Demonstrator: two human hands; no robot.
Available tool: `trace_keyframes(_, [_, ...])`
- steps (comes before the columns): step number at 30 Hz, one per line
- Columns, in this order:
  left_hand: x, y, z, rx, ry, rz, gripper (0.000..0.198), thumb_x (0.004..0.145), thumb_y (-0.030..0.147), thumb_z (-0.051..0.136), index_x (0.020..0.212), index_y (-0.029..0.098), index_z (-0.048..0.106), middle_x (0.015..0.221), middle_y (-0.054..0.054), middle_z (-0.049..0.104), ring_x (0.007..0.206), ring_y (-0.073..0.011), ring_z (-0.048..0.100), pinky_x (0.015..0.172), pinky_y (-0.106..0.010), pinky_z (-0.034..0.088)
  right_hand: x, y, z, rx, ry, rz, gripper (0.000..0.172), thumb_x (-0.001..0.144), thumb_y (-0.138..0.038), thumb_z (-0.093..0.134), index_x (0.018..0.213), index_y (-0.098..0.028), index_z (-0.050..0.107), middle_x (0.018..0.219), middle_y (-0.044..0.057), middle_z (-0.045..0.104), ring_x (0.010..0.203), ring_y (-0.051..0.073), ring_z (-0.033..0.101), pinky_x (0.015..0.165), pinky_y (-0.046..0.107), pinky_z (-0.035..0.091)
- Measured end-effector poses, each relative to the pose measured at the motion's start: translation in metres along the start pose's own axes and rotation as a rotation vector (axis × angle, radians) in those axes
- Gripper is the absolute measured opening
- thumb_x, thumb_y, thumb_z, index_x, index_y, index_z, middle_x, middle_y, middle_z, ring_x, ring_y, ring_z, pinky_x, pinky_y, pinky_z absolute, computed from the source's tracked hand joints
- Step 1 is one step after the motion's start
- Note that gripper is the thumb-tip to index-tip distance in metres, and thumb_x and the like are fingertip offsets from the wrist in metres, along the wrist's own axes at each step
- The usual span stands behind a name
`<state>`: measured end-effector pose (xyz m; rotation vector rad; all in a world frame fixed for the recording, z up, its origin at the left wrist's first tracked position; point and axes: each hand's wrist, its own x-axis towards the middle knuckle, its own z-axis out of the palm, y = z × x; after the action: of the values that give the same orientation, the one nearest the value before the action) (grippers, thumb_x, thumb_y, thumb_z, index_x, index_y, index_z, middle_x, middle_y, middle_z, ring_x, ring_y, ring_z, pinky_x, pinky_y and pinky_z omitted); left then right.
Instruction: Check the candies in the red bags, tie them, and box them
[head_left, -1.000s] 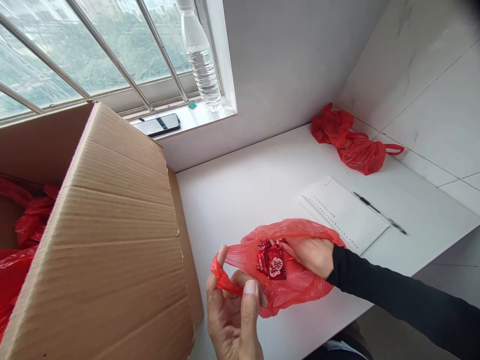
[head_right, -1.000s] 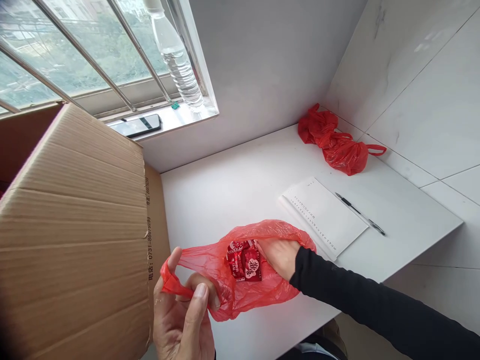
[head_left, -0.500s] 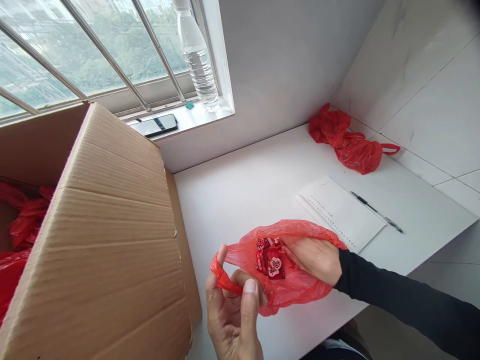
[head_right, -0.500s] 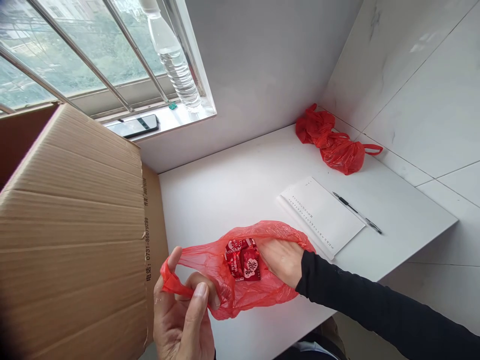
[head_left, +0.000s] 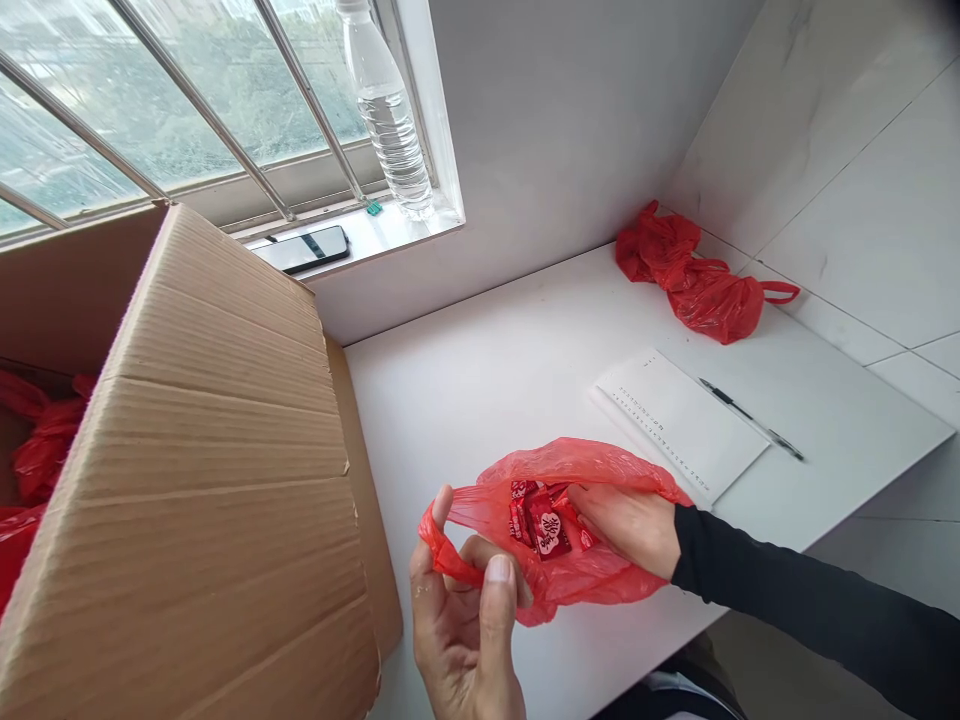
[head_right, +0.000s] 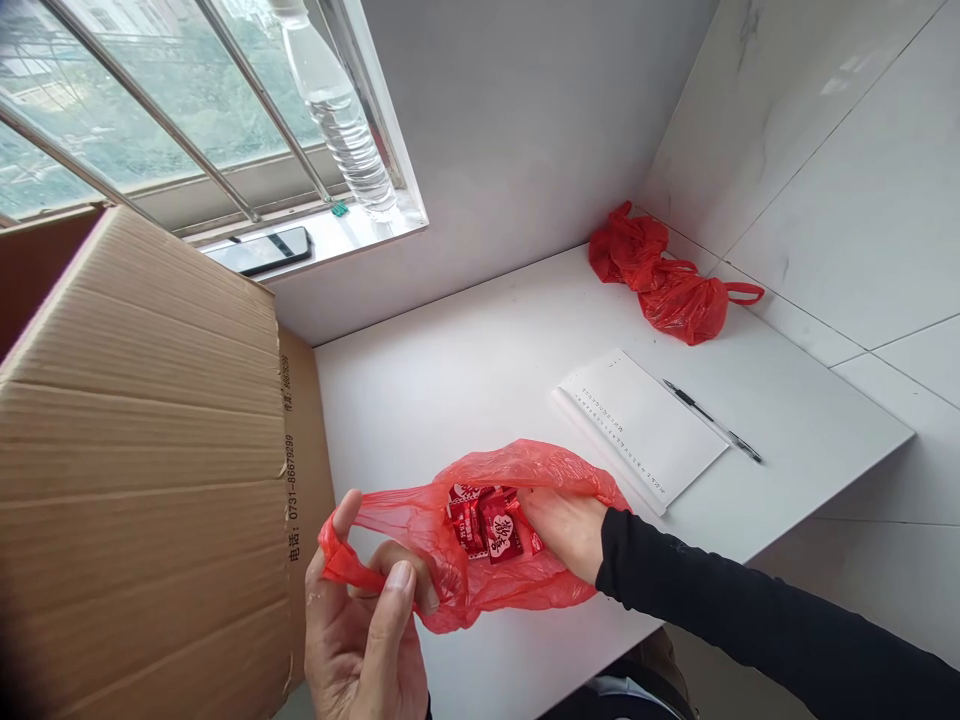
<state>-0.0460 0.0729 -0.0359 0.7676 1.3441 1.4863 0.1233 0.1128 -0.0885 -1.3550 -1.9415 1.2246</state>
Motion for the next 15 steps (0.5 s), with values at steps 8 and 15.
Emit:
trace_keyframes(8, [0.000,0.000,0.002,0.001,-0.012,0.005,0.045,0.093,0.028,0.065,0.137,0.034,0.059,0.063,0.005,0.052,0.057,-0.0097,0.049,0.058,-0.020,0.044,0.001,-0.008,-0.008,0.016,0.001,-0.066,0.027,0.101,-0.030,0.047,0.121,-0.027,0.064,0.104,0.003,0.071,0.099,0.023,0.067,0.093,0.040,0.056])
trace_keyframes(15, [0.001,0.001,0.001,0.010,-0.006,-0.043,0.045,0.091,0.033,0.068,0.135,0.036,0.060,0.063,0.004,0.054,0.058,-0.0096,0.049,0.056,-0.018,0.044,0.003,0.003,-0.003,0.046,0.061,-0.032,0.034,0.102,-0.032,0.046,0.131,-0.029,0.063,0.117,0.004,0.071,0.107,0.026,0.067,0.096,0.041,0.055])
